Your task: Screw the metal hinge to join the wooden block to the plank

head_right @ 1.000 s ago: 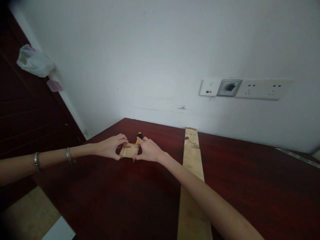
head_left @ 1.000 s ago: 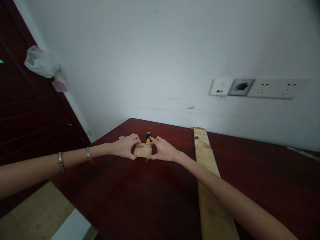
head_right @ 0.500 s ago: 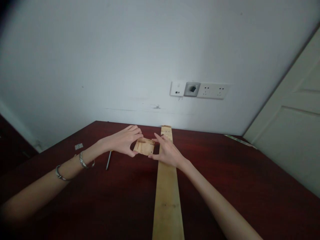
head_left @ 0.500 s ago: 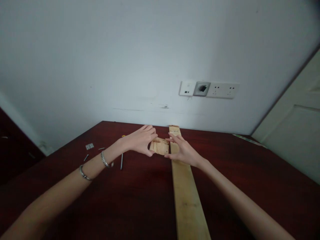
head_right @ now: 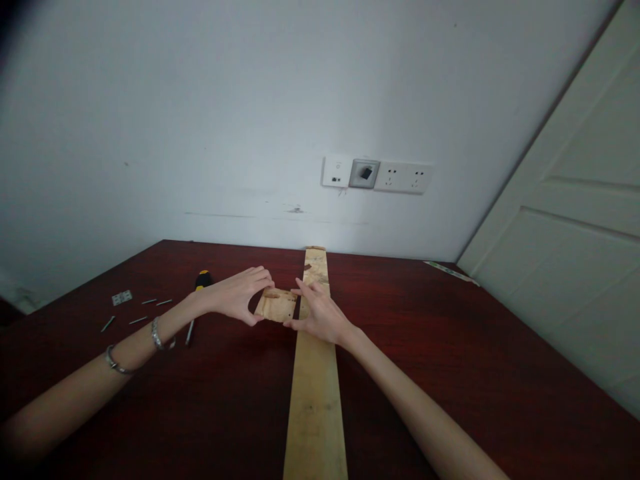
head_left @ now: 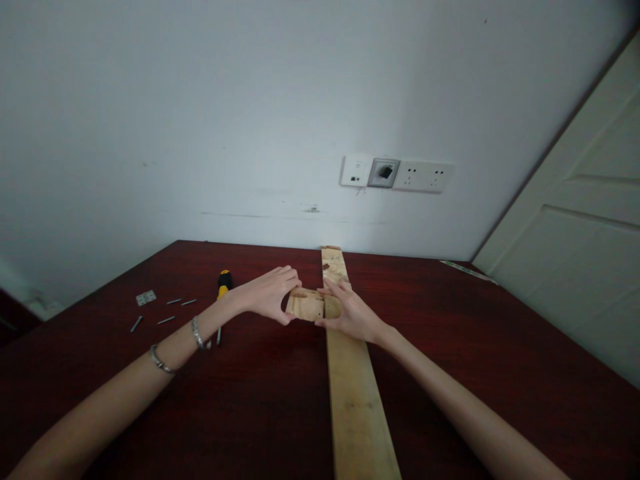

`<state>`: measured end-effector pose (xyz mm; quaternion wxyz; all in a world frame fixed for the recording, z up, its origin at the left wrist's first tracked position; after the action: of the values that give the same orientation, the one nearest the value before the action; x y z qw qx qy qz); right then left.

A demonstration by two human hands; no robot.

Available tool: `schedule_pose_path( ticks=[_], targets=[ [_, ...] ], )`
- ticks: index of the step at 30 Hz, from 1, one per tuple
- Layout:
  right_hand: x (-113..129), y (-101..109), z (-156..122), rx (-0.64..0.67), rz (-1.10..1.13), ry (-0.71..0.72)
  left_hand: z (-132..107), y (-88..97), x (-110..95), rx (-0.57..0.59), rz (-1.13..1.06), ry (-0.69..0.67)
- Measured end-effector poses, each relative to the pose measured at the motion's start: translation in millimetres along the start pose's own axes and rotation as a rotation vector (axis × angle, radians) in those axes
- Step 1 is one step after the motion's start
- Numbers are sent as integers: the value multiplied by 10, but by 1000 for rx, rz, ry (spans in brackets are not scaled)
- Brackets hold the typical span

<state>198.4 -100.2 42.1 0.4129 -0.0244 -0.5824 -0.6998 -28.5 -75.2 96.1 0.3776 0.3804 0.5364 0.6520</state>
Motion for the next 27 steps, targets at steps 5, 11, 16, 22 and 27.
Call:
schedule_pose_path(
  ticks=[5,11,16,22,27],
  targets=[
    [-32,-72,-13,12,16,-2,-19,-106,41,20,-63,26],
    [-89,-78,-20,71,77,34,-41,-203,41,64,-95,29],
    [-243,58,-10,105,93,-44,-23,-308,39,90,-102,35],
    [-407,149,-25,323,41,-208,-28,-407,82,85,-128,62],
    [-408,133,-27,371,8,-255,-39,-458,111,63,-153,77]
  ],
)
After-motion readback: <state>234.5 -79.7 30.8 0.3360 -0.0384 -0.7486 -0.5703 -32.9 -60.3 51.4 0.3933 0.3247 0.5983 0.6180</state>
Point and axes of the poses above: each hand's wrist, its own z-axis towards the middle knuckle, its own y-axis out of the back of the hand, x = y × z, the point moved 1 cm from there along z, towards the middle knuckle, and after that the axes turned 7 degrees about -y, right-handed, at the moved point
